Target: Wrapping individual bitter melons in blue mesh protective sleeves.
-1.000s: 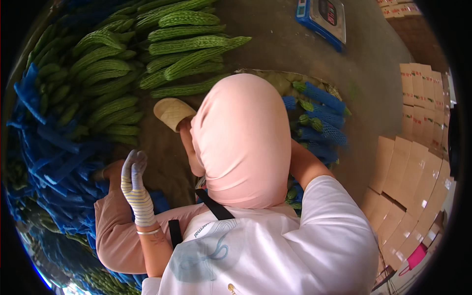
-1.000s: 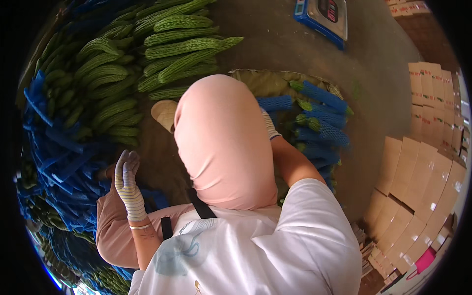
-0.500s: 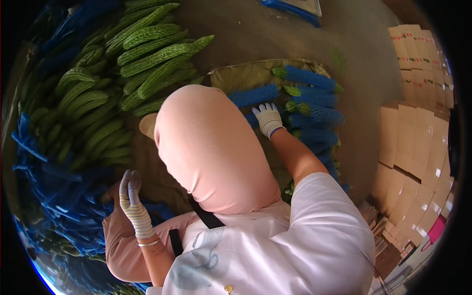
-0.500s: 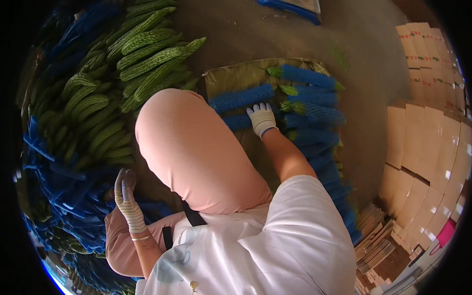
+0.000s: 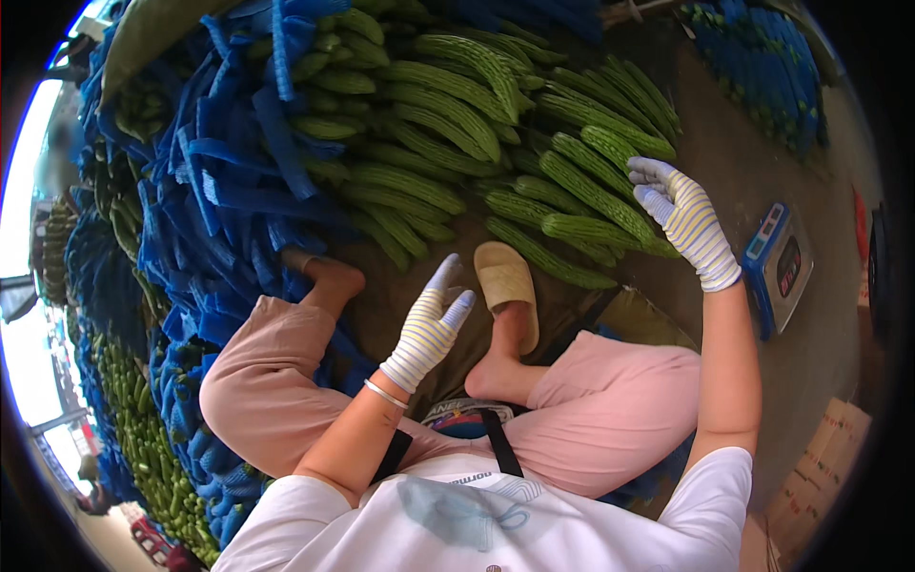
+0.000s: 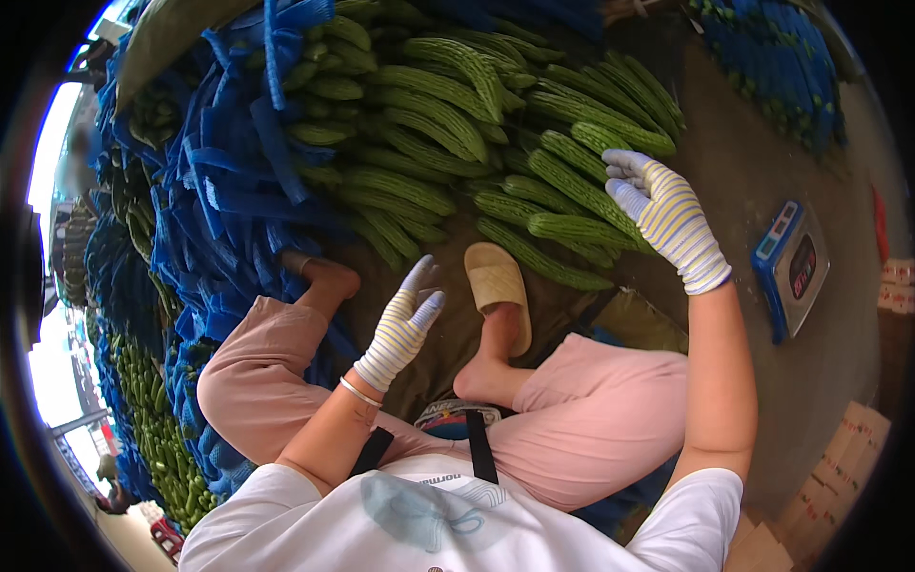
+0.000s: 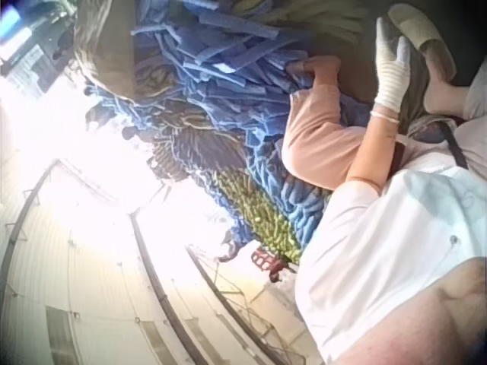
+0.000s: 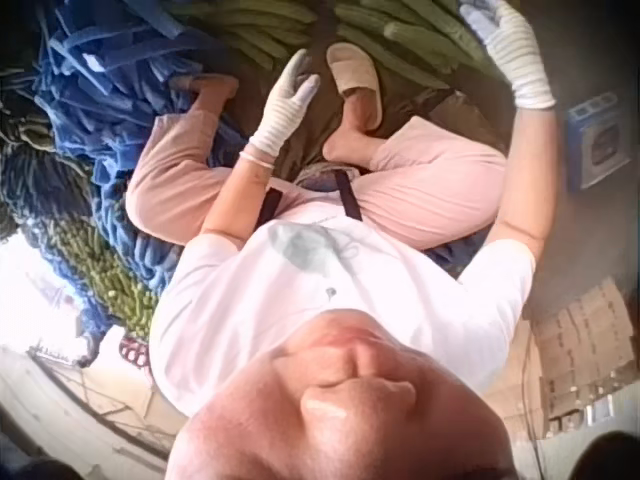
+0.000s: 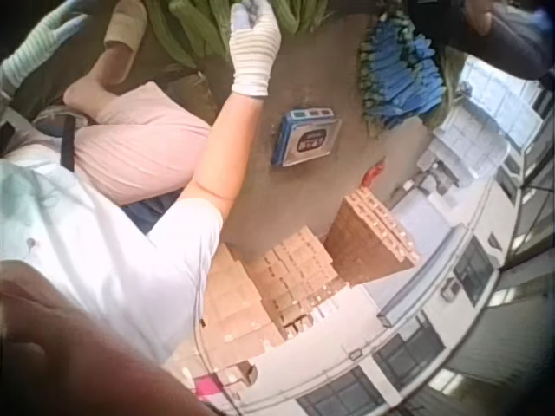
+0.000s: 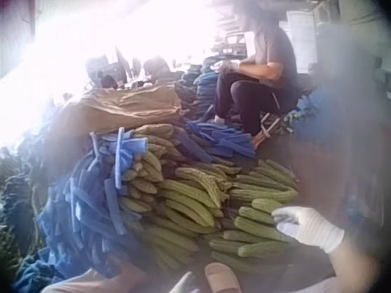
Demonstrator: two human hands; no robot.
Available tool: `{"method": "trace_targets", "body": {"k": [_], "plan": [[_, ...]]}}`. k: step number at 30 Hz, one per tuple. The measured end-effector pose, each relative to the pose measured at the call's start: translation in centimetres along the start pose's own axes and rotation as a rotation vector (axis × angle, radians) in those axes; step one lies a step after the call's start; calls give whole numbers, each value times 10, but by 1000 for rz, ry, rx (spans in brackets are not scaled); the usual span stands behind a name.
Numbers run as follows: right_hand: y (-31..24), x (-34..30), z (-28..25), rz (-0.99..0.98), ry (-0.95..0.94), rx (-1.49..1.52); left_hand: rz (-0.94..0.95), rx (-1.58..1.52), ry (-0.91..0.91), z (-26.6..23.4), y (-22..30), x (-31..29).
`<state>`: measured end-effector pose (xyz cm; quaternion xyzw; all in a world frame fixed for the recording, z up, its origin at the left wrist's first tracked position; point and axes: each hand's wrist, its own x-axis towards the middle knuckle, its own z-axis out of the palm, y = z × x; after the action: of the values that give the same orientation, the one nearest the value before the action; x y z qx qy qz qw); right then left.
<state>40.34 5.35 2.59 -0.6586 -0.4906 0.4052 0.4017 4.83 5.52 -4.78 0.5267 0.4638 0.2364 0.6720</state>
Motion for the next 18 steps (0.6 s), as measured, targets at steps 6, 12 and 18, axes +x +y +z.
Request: {"method": "trace_targets", "body": {"k": [6,12,18], "plan": [[-57,170,181,-311,-206,-29,-46,-301,182,-10,-13,18],[-136,272,329,-400,-280,-474,-26,-451,291,-31,5,44],[-111,189,301,-620,-180,7,426,-220,819,-77,53,58]]}}
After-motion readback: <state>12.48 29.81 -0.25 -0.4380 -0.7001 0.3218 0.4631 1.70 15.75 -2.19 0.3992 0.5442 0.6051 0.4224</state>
